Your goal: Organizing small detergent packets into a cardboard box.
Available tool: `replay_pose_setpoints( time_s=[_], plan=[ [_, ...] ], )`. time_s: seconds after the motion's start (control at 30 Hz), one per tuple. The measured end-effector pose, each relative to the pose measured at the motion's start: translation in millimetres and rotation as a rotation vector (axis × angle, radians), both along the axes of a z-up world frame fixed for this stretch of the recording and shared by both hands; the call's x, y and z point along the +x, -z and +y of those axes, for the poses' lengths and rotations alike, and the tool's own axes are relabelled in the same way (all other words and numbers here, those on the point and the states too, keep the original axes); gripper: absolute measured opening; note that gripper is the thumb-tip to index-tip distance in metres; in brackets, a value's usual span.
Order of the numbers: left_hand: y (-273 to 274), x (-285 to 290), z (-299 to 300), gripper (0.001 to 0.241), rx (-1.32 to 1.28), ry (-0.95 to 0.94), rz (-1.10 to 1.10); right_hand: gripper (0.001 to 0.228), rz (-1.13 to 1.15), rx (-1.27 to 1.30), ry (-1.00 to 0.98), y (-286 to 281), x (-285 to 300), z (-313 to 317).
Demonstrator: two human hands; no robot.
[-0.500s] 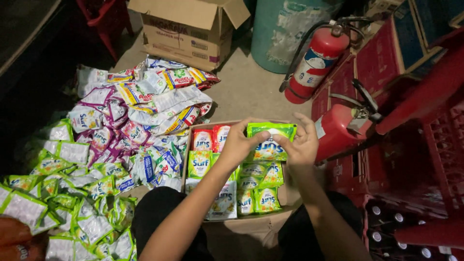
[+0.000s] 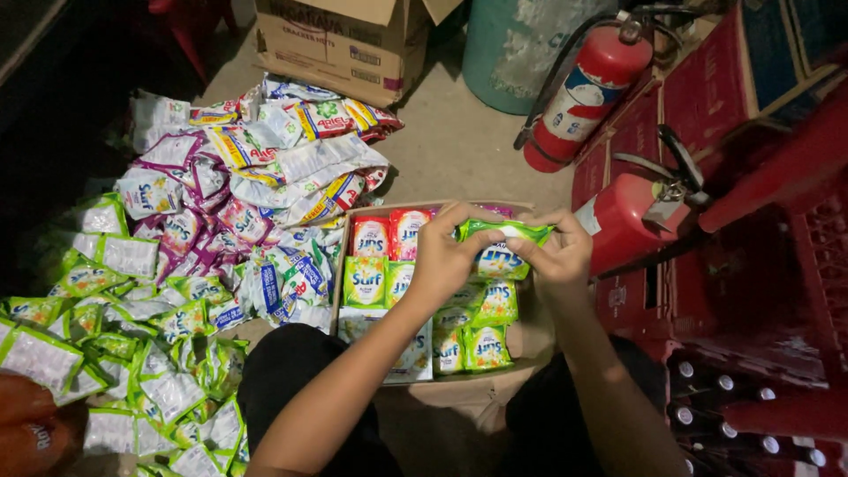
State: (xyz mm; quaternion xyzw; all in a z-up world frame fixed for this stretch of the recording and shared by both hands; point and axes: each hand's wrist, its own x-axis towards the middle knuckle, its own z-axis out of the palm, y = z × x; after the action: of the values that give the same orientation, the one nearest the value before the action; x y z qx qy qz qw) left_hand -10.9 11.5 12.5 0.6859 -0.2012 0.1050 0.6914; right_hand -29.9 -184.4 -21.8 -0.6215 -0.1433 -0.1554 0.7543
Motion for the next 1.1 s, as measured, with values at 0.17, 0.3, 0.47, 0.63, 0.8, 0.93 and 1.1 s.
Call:
replay_pose_setpoints(
  time_s=[0.17,0.3,0.47,0.63,0.8,0.93,1.1],
  plan=[
    [0.7,-0.3,-3.7,0.02,-0.049,0.047,0.083,0.033,0.025,0.087,-0.035,-13.3,-3.1,4.4],
    [0.5,-2.7,-4.5,0.022,-0.052,0.038,0.044,0.037,0.195,-0.014,0.006,-37.8,-7.8,11.4],
    [2.8,0.5,-3.0,0.022,0.001,0.006,0.037,0.023,0.221,-0.202,0.067,-1.1,4.3,-7.4],
    [-5.3,2.1,-2.0,0.051,-0.082,0.117,0.177,0.019,0.142,-0.142,0.12,-5.4,-5.6,2.4],
    [23.7,5.7,-11.9,0.033,-0.056,0.255,0.251,0.022,0.106,-0.119,0.109,-13.9,-6.7,-0.7],
    [21.7,1.9,-10.2,0.029,-0.025,0.161,0.187,0.023,0.119,-0.123,0.1,-11.8,-6.9,1.6],
    [25.4,-0.2,-10.8,0.024,-0.09,0.075,0.112,0.029,0.171,0.022,-0.105,-22.8,-5.3,4.7]
  ],
)
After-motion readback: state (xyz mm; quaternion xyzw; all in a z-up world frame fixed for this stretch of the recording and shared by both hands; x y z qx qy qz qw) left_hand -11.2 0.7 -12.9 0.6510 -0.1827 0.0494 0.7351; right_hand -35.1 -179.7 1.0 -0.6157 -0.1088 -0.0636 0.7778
